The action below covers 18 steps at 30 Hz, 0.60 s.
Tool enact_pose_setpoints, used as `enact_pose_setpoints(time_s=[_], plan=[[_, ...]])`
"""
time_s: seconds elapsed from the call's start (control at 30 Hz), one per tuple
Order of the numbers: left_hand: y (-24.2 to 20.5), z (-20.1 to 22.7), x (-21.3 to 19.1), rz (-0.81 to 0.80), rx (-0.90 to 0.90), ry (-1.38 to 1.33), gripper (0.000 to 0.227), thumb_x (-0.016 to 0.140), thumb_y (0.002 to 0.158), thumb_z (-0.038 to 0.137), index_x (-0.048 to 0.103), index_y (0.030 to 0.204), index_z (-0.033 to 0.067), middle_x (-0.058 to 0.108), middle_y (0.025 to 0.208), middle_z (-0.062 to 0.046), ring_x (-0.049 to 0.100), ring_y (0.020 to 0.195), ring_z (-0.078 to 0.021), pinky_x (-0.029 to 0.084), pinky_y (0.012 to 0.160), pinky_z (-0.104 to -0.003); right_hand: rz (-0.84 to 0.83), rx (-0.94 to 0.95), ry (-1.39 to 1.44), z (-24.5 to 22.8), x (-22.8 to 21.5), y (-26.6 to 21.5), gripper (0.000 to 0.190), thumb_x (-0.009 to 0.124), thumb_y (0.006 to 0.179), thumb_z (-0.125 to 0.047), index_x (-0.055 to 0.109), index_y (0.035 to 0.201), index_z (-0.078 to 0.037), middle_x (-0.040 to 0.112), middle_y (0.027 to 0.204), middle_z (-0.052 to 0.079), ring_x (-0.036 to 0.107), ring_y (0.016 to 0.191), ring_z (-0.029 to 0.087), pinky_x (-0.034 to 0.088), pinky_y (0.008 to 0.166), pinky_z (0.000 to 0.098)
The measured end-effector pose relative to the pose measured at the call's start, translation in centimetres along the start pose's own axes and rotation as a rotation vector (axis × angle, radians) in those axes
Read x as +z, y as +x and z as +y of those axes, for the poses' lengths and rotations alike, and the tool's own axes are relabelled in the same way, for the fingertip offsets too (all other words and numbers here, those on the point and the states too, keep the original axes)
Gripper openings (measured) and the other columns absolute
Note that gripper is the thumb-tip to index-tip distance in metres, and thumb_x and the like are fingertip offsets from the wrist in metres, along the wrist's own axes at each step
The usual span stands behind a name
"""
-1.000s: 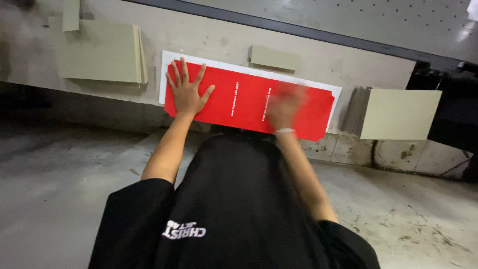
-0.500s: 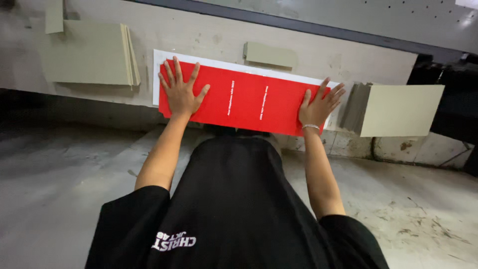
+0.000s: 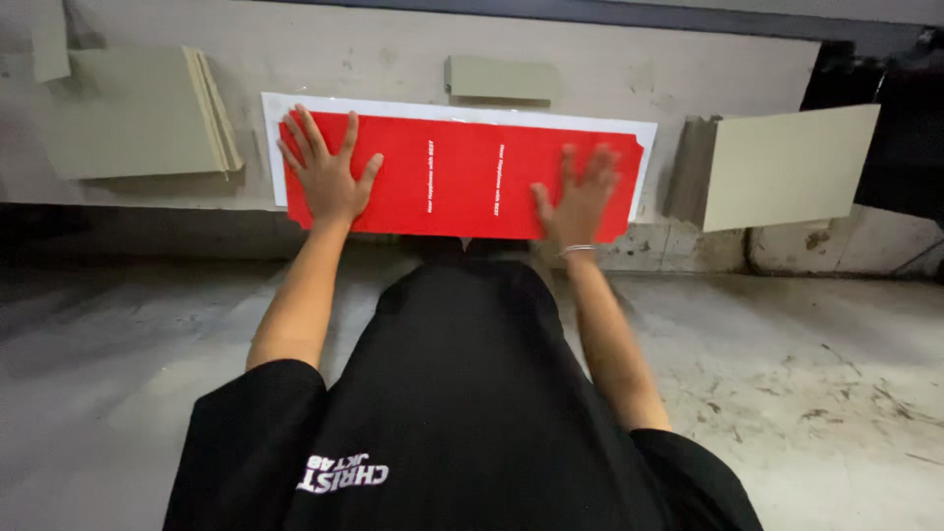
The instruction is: The person repeatedly stacks beige papers on a white template on a metal workbench. They then place a red sheet of paper on top of the stack, smooth it down, and remove it to repeat the process with additional beige papers.
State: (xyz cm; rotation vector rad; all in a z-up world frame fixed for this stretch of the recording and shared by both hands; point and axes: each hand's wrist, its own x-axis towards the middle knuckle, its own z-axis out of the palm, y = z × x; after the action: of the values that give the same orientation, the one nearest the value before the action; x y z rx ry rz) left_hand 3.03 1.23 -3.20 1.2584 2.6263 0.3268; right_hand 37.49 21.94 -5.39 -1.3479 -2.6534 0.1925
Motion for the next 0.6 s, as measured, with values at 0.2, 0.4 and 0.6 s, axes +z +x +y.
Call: enact_pose_setpoints(time_s=[0.2,0.4,0.6], plan=[[-3.2,12.1,2.3,0.283,-0.027,-0.326,0.076,0.073,0.098,0.035,0.031,0.161,0.0441,0.003,0.17,-0.015,-0.003,0.154,-0.0468,-0.001,0.117,-0.071,-0.078,0.144,-0.074,2.3,-1.4,-0.1,0.083,0.057,0.099,-0.069,0.031,0.164,-0.023,0.004,0.164,0.028,0.001,0.15,0.05,0.012,0.12,0.0634],[-4.2,19.8,11.0,0.211,0.482,-0.147,0.058,0.049,0.098,0.054,0.032,0.154,0.052,0.009,0.173,-0.001,-0.004,0.159,-0.034,0.008,0.111,-0.083,-0.108,0.184,-0.04,2.4,-1.3,-0.2,0.08,0.053,0.102,-0.065,0.026,0.165,-0.023,0.001,0.166,0.026,0.002,0.152,0.048,0.012,0.122,0.0628],[-1.7,2.8,4.5,0.374,0.06,0.23,0.056,0.061,0.101,0.046,0.045,0.155,0.0457,0.02,0.164,-0.024,0.011,0.147,-0.0549,0.018,0.099,-0.082,-0.128,0.201,0.02,2.2,-1.6,-0.1,0.07,0.041,0.106,-0.065,0.024,0.166,-0.032,-0.005,0.167,0.019,-0.008,0.153,0.043,0.008,0.123,0.061]])
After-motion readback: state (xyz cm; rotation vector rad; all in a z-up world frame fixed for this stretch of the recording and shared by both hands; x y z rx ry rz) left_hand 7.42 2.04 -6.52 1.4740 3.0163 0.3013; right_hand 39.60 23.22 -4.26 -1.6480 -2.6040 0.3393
